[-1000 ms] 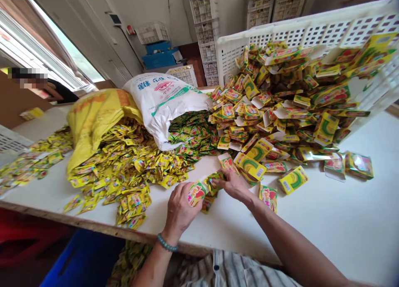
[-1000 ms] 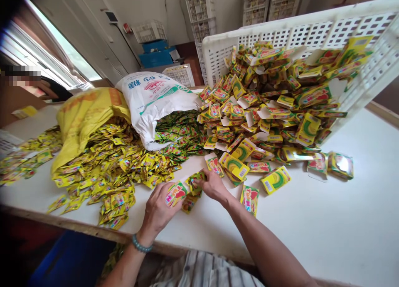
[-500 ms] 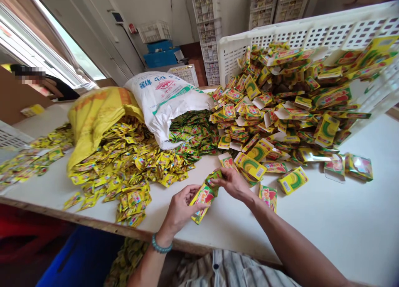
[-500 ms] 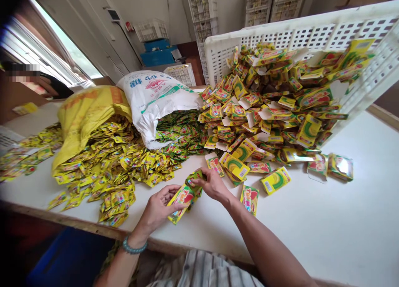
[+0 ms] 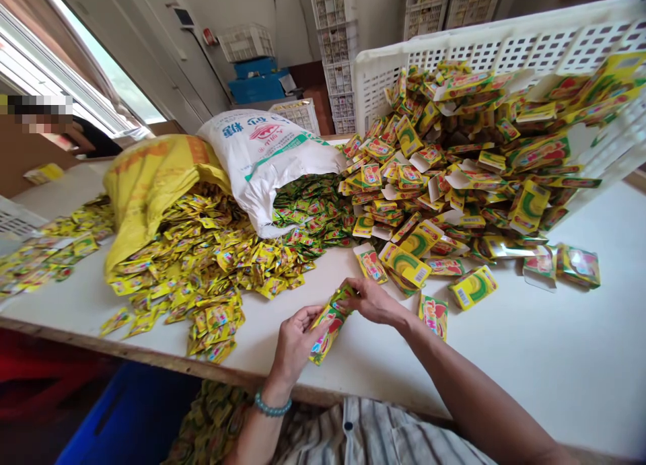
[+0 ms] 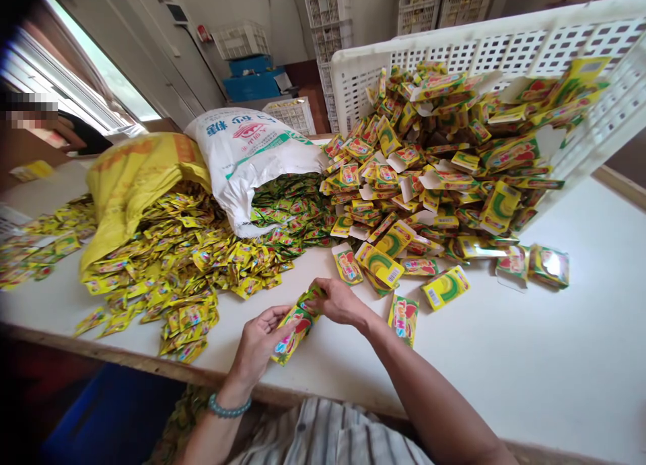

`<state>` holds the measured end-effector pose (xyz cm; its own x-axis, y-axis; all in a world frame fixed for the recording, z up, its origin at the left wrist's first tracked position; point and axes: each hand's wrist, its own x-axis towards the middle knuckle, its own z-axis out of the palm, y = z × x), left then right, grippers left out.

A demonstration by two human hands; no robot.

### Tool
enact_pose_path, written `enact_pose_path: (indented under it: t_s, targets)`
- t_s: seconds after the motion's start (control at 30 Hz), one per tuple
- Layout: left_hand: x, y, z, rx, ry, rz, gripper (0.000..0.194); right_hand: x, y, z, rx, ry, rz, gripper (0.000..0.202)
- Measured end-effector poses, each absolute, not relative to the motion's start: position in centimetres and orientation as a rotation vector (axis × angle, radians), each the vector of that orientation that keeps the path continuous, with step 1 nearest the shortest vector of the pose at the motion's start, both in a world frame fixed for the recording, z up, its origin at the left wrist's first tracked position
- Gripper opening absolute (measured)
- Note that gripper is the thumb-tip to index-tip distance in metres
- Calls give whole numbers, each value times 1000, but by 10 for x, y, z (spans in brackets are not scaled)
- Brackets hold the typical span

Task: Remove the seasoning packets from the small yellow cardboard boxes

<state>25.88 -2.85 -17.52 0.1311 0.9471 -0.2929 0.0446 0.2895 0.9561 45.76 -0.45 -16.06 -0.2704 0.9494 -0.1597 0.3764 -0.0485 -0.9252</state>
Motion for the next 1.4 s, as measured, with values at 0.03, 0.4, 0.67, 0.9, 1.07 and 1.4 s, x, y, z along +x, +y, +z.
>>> enact_pose_path:
  t_s: [0.03, 0.4, 0.67, 0.9, 1.07, 1.4]
  targets:
    - [260, -29, -176, 1094, 1255, 869, 38, 458, -5, -159, -1395, -1706, 1309, 7]
    - [271, -30, -169, 1072, 1137, 643, 39, 446, -6, -169, -1358, -1680, 984, 11]
    - [264, -34, -172, 1066, 1190, 689, 37, 437, -13, -164, -1227, -1787, 944, 7]
    - [260, -34, -172, 1093, 1216, 832, 36, 420, -21, -164, -1251, -1844, 885, 12]
    - [258, -34, -171, 1065, 1170, 916, 43, 415, -25, -168, -1170, -1520, 1183, 20]
    - [260, -38, -165, 1054, 1296, 1202, 60, 406, -19, -181, -1104, -1053, 1272, 47]
